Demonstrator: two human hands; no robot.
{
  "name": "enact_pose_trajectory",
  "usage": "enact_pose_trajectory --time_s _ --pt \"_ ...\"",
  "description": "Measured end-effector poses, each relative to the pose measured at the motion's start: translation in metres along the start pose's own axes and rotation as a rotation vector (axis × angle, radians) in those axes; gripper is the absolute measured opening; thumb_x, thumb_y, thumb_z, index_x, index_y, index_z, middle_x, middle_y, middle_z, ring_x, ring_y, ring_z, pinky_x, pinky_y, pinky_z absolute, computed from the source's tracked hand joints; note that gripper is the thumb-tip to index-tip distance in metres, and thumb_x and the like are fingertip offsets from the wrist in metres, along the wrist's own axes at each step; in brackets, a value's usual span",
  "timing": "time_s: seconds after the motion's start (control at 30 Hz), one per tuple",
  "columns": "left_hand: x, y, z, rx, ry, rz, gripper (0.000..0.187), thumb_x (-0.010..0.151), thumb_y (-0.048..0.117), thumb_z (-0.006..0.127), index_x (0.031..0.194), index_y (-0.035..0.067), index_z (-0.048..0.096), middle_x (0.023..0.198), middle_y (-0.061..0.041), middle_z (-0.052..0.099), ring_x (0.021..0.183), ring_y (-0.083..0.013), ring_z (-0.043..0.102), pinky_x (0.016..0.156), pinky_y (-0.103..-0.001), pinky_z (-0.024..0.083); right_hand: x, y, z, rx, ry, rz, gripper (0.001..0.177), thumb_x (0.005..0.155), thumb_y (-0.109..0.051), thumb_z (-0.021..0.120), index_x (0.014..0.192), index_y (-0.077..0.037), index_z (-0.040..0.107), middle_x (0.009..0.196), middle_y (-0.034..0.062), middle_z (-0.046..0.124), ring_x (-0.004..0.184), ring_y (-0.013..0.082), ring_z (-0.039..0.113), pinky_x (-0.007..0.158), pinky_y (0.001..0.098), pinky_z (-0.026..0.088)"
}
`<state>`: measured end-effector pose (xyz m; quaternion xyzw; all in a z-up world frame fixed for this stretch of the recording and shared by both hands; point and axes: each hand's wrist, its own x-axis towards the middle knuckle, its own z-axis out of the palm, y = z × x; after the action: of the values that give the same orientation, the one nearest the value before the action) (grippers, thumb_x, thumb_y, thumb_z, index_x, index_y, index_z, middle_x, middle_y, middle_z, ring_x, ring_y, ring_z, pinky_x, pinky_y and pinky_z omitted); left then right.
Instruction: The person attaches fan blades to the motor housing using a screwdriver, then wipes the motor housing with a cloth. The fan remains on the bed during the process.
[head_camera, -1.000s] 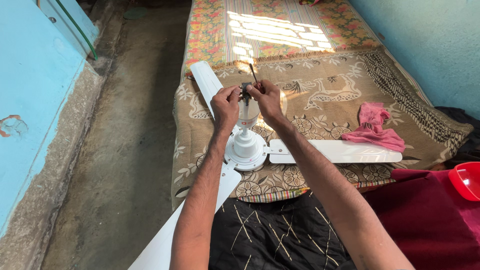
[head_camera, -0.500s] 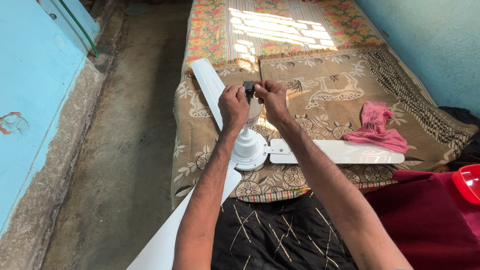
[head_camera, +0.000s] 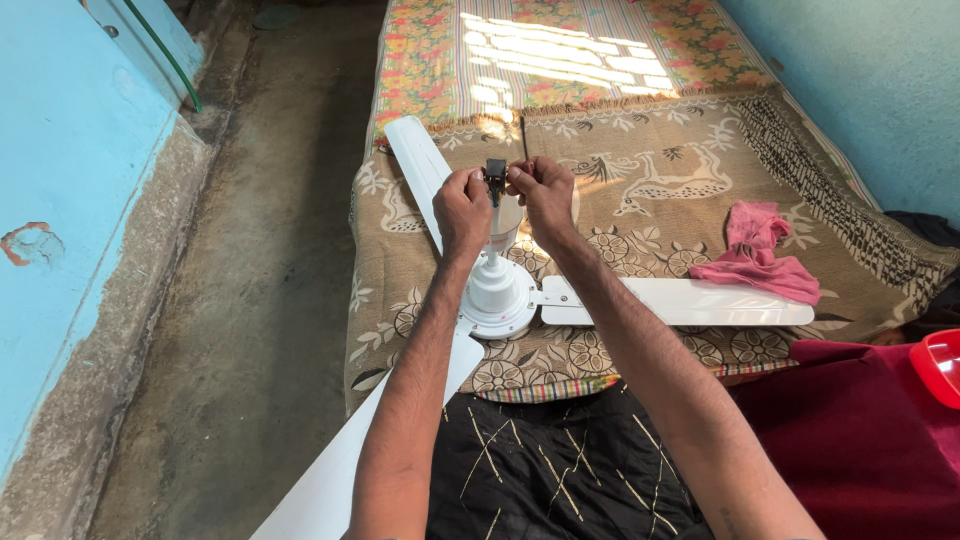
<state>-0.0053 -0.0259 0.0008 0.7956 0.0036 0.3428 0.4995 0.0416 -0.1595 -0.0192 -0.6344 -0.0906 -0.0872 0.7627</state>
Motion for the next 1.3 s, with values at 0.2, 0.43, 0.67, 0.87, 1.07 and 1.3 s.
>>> enact_pose_trajectory --time_s 0.2,0.43,0.67,0.87,1.07,1.3 --pt "0.006 -0.003 -0.001 -0.019 -0.053 -0.076 0.023 0.1 0.016 0.059 0.097 -0.001 0.074 0.077 -0.011 0.074 0.069 -0.0197 0.072 0.064 -0.037 0.054 0.002 0.001 -0.008 0.021 0.01 0.021 0.007 0.096 -0.003 0.067 0.102 0.001 0.068 0.085 0.0094 0.075 0.068 0.0097 0.068 0.055 0.0238 0.05" --pt "0.006 -0.007 -0.002 -0.009 -0.086 -0.137 0.024 0.101 0.018 0.059 0.096 0.0 0.074 0.076 -0.01 0.074 0.068 -0.0195 0.071 0.063 -0.036 0.054 0.0 0.004 -0.013 0.084 0.039 0.03 0.007 0.095 0.0 0.067 0.102 0.001 0.068 0.084 0.0102 0.074 0.065 0.0099 0.064 0.052 0.0234 0.048" --pt "0.008 -0.006 -0.006 -0.05 -0.082 -0.099 0.024 0.101 0.019 0.06 0.101 0.0 0.074 0.076 -0.009 0.074 0.066 -0.0163 0.071 0.062 -0.034 0.055 0.007 0.007 -0.031 -0.003 0.14 0.013 0.009 0.093 0.003 0.066 0.1 0.0 0.069 0.084 0.0105 0.073 0.064 0.0107 0.064 0.05 0.0232 0.05" --pt "0.003 -0.016 -0.004 -0.101 -0.083 -0.108 0.024 0.101 0.019 0.059 0.1 0.0 0.074 0.076 -0.009 0.075 0.065 -0.0166 0.071 0.061 -0.033 0.055 -0.016 0.05 -0.075 -0.008 0.196 0.162 0.011 0.091 0.005 0.065 0.1 0.003 0.071 0.087 0.013 0.072 0.063 0.0116 0.06 0.049 0.0222 0.046" --pt "-0.039 -0.029 -0.002 -0.052 0.035 -0.12 0.024 0.103 0.019 0.059 0.111 0.0 0.071 0.096 -0.01 0.075 0.081 -0.0159 0.074 0.071 -0.031 0.06 -0.056 0.111 -0.122 -0.19 0.17 0.41 0.008 0.09 0.005 0.064 0.094 0.001 0.07 0.082 0.0136 0.072 0.061 0.0125 0.063 0.044 0.023 0.044" --pt "-0.087 -0.034 -0.01 -0.169 0.132 -0.131 0.024 0.103 0.018 0.063 0.115 -0.002 0.07 0.095 -0.012 0.075 0.08 -0.0175 0.073 0.071 -0.032 0.059 -0.047 0.164 -0.14 -0.291 0.179 0.492 0.005 0.089 0.007 0.064 0.09 0.004 0.068 0.076 0.0144 0.07 0.056 0.0132 0.06 0.041 0.0241 0.042"
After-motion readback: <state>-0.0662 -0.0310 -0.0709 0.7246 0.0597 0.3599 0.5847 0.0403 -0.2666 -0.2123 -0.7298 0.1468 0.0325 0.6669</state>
